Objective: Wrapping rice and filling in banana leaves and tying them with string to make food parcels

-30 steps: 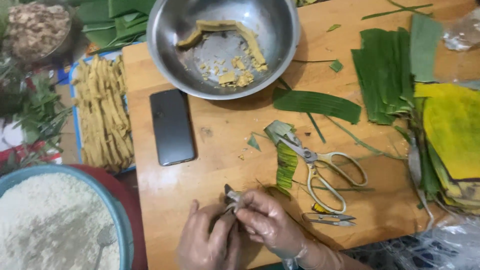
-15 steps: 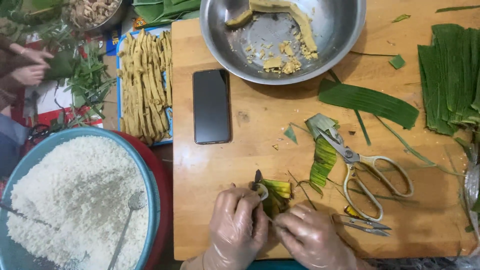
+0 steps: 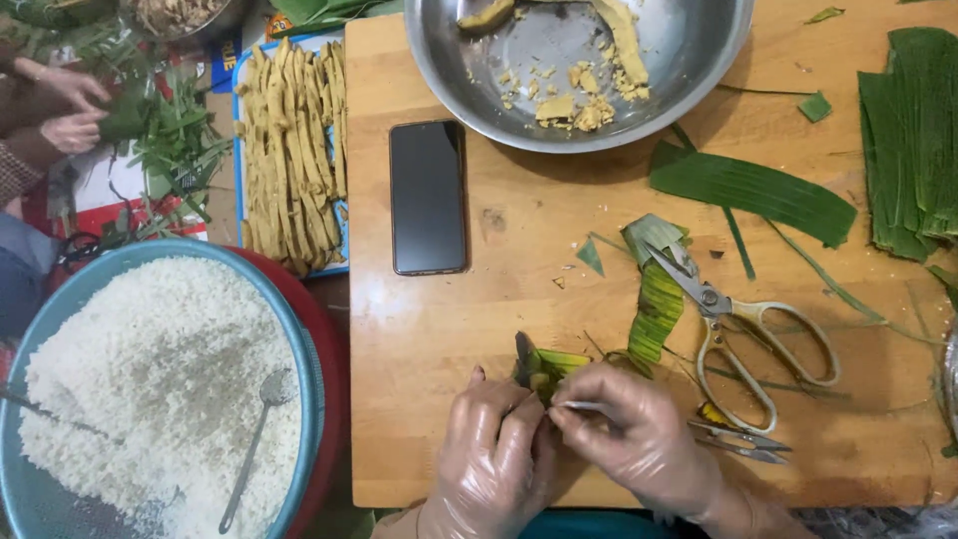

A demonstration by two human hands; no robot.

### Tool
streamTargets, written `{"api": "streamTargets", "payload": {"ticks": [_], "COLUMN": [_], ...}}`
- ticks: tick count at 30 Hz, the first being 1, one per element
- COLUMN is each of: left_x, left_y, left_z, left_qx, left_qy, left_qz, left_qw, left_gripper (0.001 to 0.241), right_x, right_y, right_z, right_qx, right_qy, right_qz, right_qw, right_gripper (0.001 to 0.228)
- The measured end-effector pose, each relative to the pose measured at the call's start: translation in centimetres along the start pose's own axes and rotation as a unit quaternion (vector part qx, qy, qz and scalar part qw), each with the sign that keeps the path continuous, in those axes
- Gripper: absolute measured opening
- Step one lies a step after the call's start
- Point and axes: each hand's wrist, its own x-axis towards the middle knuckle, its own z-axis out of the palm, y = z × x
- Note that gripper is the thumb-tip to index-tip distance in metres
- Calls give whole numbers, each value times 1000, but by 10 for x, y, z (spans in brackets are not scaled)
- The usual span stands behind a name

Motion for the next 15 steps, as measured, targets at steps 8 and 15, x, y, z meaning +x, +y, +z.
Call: {"api": "streamTargets", "payload": {"ticks": [8,15], "left_x": [-2,-13], "left_y": [-1,-2], "left_z": [0,8], "left_qx": [67,41], "left_qy": [-26,-10], "left_qz": [67,26], "left_qw": [995,999], "left_gripper": [21,28], "right_x": [-25,-28], "right_y": [14,6], "right_z": [18,22], "right_qx": [294,213], "right_qy": [100,134], "right_qz": [306,213], "right_qw": [900,944], "right_gripper": [12,12]}}
